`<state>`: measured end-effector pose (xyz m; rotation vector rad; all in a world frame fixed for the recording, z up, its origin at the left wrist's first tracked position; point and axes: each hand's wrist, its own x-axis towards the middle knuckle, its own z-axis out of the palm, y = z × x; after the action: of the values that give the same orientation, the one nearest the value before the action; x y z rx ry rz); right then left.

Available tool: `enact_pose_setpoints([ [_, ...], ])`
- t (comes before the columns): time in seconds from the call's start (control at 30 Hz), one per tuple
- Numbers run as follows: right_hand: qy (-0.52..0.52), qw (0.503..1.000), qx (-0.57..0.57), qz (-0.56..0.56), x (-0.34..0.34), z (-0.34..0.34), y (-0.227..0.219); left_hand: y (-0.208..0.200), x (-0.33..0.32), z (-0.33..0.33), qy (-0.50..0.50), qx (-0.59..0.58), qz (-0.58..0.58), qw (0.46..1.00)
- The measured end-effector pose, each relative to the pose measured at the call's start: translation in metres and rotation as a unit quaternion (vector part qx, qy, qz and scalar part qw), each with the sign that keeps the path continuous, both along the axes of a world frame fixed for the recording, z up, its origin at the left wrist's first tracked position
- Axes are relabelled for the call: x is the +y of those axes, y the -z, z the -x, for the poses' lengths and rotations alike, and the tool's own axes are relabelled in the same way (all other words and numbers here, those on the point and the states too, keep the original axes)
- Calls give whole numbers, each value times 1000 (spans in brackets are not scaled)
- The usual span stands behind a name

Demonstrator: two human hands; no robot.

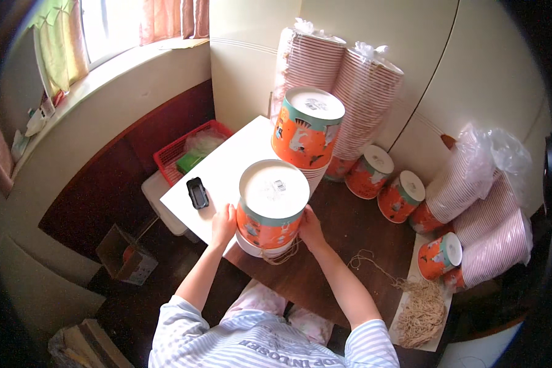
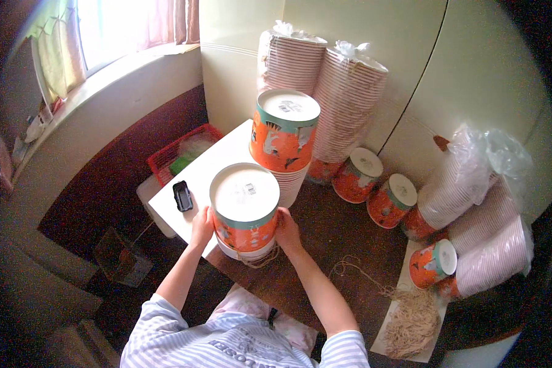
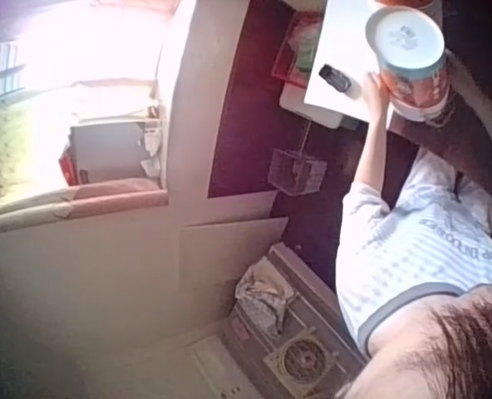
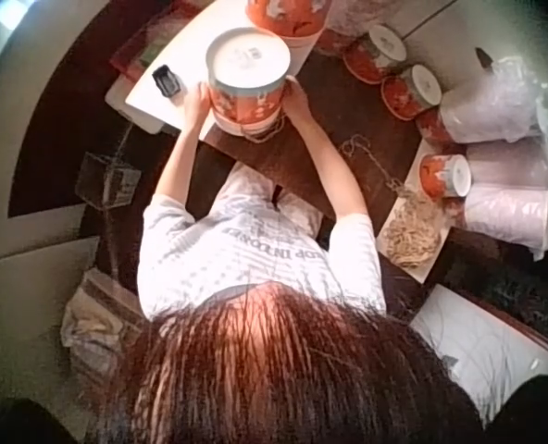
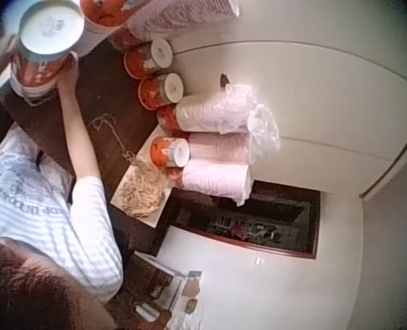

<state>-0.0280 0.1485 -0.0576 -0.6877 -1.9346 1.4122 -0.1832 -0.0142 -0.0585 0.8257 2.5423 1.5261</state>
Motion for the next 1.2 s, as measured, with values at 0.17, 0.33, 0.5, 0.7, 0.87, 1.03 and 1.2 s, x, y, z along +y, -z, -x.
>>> enact_pose_setpoints([
  [0.17, -8, 1000, -2, -29, 1, -3, 1, 8, 4, -1, -3, 0, -21, 1000],
  [0.33, -11, 988, -119, 99, 25, -19, 5, 50, -4, -7, 4, 2, -201, 980],
  [0.5, 147, 960, -124, -205, 89, -55, -1, 54, -24, -49, -24, 21, -191, 981],
  [0.7, 238, 805, -277, -468, 186, -86, -41, 53, -18, -55, -40, 0, -253, 967],
  [0.87, 276, 734, -374, -495, 217, -89, -43, 69, -24, -56, -51, 5, -204, 978],
  [1.03, 281, 763, -323, -484, 206, -94, -49, 59, -21, -58, -38, 32, -209, 977],
  [1.2, 254, 759, -290, -525, 178, -109, -60, 75, -22, -50, -39, -14, -237, 971],
])
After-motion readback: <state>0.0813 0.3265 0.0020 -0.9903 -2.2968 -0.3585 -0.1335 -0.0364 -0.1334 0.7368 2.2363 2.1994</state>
